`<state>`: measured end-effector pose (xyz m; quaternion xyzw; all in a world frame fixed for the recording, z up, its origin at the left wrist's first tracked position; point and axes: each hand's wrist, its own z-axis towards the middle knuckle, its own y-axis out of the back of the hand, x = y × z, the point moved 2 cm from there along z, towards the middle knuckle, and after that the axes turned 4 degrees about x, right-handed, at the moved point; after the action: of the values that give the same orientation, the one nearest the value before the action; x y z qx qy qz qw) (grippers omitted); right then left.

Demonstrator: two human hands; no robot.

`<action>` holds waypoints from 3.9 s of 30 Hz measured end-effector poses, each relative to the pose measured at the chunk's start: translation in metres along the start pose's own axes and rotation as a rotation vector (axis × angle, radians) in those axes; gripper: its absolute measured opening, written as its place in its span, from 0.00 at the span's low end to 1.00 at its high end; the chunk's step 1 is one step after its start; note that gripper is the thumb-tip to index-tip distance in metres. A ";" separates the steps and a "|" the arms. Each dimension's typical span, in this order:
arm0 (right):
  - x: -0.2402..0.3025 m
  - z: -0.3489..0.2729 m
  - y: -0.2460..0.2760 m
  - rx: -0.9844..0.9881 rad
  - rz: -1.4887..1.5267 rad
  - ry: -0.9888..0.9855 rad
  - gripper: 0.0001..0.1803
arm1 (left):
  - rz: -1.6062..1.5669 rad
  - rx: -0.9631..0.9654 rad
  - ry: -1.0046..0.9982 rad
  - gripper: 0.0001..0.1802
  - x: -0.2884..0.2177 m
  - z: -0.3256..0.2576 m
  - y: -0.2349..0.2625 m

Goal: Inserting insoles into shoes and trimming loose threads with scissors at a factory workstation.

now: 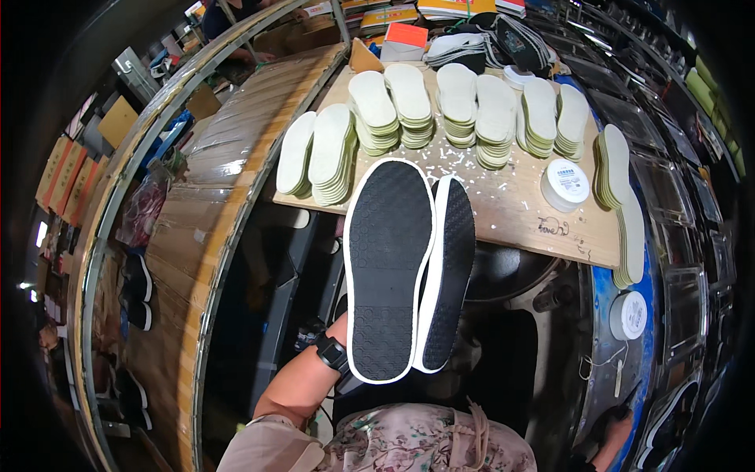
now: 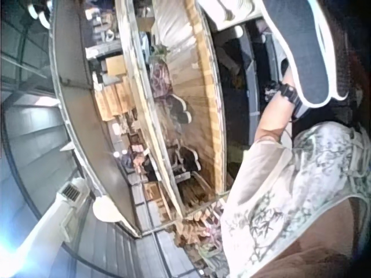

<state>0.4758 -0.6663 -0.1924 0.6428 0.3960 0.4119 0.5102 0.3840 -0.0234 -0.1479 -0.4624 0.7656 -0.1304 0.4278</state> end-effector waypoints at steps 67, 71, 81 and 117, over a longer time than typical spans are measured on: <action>0.318 -0.134 0.163 0.179 0.602 0.810 0.11 | 1.514 -0.218 -0.607 0.11 -0.077 -0.190 -0.048; 0.350 -0.195 0.146 -0.159 0.318 1.642 0.15 | 1.706 -0.243 -0.781 0.09 -0.062 -0.220 -0.085; 0.384 -0.218 0.087 -0.288 0.075 2.057 0.25 | 2.199 -0.048 -0.959 0.08 -0.003 -0.145 -0.061; 0.474 -0.138 0.008 0.288 -0.164 1.703 0.08 | 1.628 -0.060 -0.376 0.32 0.002 0.065 -0.079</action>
<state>0.5119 -0.1814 -0.1057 0.1435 0.7366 0.6606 -0.0183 0.4807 -0.0551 -0.1411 0.2099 0.7795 0.3192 0.4965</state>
